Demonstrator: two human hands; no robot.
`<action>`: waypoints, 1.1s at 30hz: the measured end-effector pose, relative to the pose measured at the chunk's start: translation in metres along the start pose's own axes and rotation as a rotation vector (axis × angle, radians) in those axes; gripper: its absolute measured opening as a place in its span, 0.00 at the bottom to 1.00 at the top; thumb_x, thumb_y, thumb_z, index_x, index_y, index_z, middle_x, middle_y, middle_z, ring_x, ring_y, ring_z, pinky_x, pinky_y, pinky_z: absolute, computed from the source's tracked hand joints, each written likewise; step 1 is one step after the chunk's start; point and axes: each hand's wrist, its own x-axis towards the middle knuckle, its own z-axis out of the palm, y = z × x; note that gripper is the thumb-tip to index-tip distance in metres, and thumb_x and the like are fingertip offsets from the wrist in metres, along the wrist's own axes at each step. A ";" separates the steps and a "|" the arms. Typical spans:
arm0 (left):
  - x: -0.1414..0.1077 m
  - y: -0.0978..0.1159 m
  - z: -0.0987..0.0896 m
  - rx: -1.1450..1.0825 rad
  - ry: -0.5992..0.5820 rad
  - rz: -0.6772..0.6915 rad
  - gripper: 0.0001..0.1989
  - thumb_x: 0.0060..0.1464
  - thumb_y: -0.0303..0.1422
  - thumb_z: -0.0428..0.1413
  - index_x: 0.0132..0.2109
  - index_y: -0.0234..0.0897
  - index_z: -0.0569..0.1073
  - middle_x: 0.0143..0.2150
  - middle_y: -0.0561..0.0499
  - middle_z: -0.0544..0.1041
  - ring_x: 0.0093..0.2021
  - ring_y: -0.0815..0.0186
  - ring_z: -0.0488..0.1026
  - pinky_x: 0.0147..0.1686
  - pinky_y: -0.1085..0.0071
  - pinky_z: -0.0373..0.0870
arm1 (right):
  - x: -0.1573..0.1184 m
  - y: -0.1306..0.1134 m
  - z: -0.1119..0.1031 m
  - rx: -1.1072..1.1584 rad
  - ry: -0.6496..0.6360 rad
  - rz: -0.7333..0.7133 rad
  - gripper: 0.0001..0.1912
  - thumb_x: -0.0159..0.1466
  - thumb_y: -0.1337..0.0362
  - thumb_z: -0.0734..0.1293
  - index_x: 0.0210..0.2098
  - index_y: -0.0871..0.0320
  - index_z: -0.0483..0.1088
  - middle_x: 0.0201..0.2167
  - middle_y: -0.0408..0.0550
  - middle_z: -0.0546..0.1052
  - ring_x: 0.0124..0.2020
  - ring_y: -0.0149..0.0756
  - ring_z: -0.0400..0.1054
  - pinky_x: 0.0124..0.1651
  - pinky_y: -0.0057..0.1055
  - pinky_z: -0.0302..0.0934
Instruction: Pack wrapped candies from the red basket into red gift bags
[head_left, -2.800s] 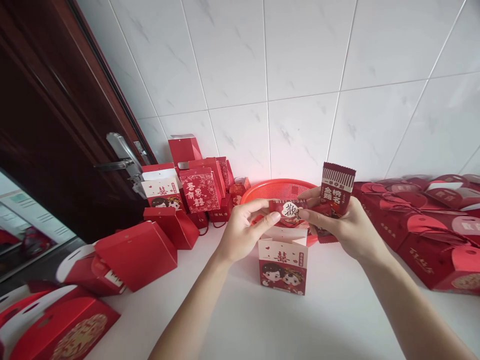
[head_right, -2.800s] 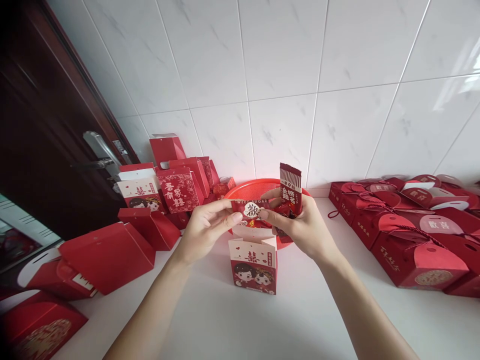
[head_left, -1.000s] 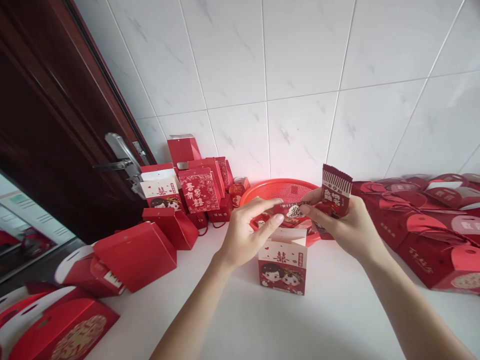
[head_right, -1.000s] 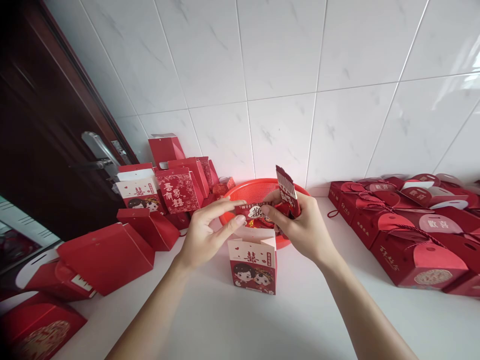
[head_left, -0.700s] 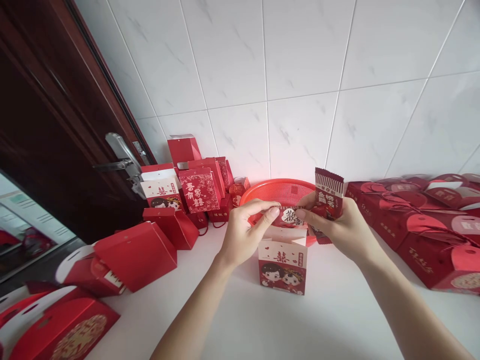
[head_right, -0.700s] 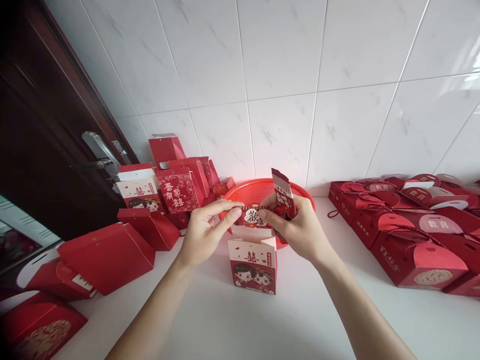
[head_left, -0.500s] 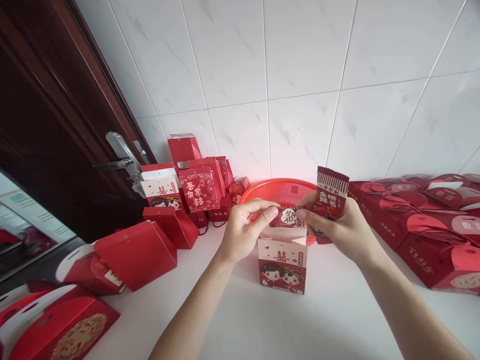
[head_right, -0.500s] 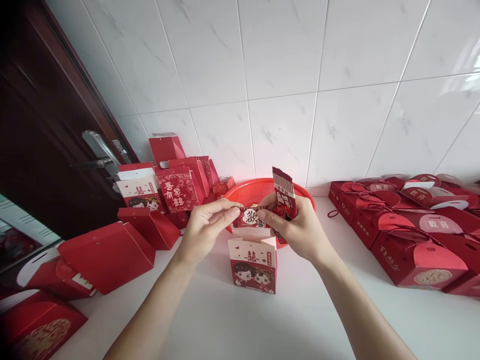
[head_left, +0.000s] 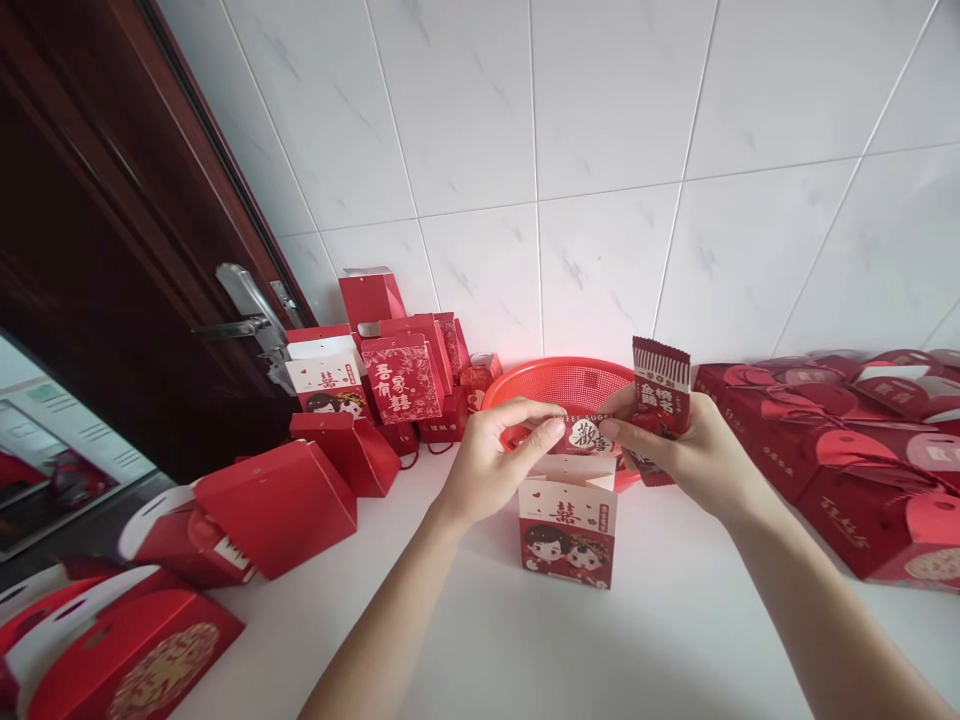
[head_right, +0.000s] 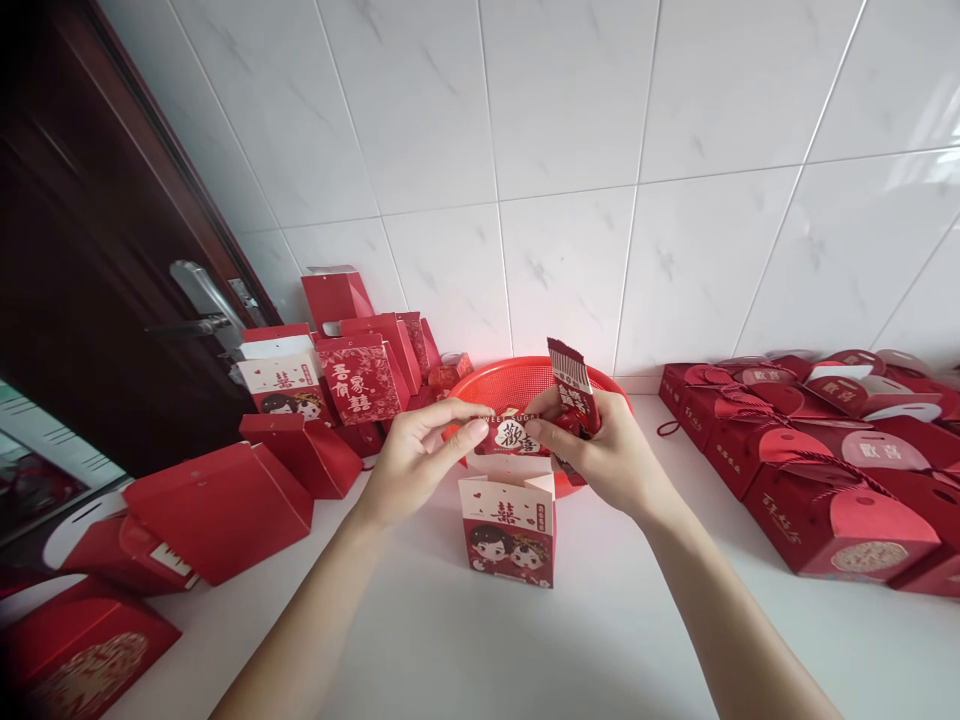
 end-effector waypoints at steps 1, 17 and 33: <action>0.000 0.000 0.000 0.021 -0.012 0.018 0.11 0.62 0.38 0.61 0.46 0.37 0.82 0.44 0.47 0.83 0.47 0.62 0.79 0.47 0.68 0.74 | 0.000 0.000 -0.001 0.006 -0.006 0.003 0.11 0.62 0.58 0.74 0.32 0.59 0.75 0.20 0.41 0.70 0.19 0.26 0.61 0.20 0.24 0.57; -0.018 0.021 0.019 -0.593 -0.721 0.091 0.10 0.66 0.34 0.57 0.39 0.33 0.80 0.51 0.36 0.81 0.52 0.54 0.79 0.50 0.59 0.76 | -0.007 0.007 0.021 0.337 -0.366 0.130 0.07 0.61 0.64 0.73 0.38 0.58 0.75 0.33 0.45 0.78 0.32 0.32 0.73 0.36 0.28 0.71; -0.019 0.022 0.010 -0.561 -0.755 0.010 0.12 0.62 0.40 0.60 0.36 0.35 0.81 0.48 0.36 0.83 0.47 0.53 0.82 0.46 0.59 0.79 | -0.006 0.002 0.021 0.398 -0.437 0.100 0.09 0.62 0.61 0.73 0.37 0.60 0.75 0.31 0.45 0.78 0.30 0.30 0.72 0.34 0.26 0.69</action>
